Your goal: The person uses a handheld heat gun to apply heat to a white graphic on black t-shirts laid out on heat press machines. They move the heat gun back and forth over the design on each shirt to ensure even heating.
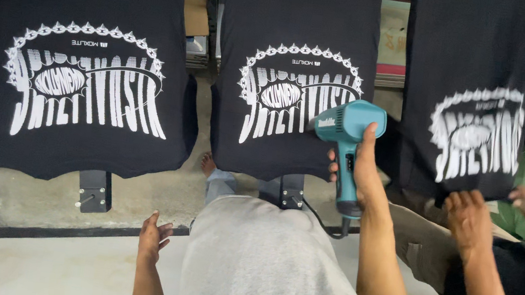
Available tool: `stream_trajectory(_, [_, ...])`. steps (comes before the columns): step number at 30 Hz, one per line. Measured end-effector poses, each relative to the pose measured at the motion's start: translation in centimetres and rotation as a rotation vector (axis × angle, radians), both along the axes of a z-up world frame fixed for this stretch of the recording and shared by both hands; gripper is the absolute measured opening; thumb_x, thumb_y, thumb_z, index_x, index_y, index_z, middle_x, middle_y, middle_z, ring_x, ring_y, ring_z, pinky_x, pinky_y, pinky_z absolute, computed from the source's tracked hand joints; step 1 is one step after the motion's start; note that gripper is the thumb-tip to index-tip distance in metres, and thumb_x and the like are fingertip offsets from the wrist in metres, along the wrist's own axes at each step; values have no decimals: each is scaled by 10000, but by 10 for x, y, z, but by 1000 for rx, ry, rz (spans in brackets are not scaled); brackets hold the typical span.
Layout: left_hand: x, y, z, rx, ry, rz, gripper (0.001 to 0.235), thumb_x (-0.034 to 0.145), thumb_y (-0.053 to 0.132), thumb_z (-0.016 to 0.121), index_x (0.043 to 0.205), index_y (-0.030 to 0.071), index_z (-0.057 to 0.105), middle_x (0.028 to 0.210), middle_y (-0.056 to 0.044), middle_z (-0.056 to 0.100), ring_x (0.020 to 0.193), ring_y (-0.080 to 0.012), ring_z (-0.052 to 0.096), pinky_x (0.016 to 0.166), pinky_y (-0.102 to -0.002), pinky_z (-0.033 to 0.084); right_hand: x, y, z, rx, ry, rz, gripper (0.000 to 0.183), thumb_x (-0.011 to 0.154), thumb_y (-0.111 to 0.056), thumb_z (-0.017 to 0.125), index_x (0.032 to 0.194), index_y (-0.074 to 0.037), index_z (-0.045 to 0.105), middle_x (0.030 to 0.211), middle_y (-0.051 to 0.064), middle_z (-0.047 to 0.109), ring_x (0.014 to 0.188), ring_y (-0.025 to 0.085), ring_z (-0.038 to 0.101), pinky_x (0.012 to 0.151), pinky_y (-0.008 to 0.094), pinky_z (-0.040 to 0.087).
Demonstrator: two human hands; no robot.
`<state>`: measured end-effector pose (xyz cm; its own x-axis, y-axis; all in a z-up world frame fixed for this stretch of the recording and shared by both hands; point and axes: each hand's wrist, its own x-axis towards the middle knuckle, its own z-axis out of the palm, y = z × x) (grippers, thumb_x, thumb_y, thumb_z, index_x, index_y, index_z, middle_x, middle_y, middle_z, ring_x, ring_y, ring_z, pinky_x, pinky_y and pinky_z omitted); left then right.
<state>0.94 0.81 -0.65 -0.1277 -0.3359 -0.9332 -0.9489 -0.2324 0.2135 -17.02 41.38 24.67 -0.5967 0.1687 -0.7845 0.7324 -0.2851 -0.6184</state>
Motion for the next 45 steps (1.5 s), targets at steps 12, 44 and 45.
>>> stream_trajectory(12, [17,-3,3,-18,7,61,470,856,492,427,1232,212,454,901,-105,628,842,-215,607,727,-363,425,-37,-16,16,67,72,-79,730,698,-776,238,777,-93,485,628,18,456,474,95,411,411,240,393])
stream_trajectory(44, [-6,-3,18,6,5,-27,484,868,487,404,1246,188,451,976,-129,644,849,-226,604,746,-374,424,4,-3,5,55,-27,-65,798,716,-789,195,867,-74,514,637,39,467,463,117,401,390,255,366])
stream_trajectory(45, [-6,-1,21,13,10,-25,495,874,488,401,1263,186,436,1002,-143,638,880,-234,602,757,-375,421,3,4,2,8,-3,-9,869,686,-812,167,913,-57,532,634,46,470,452,122,400,380,253,360])
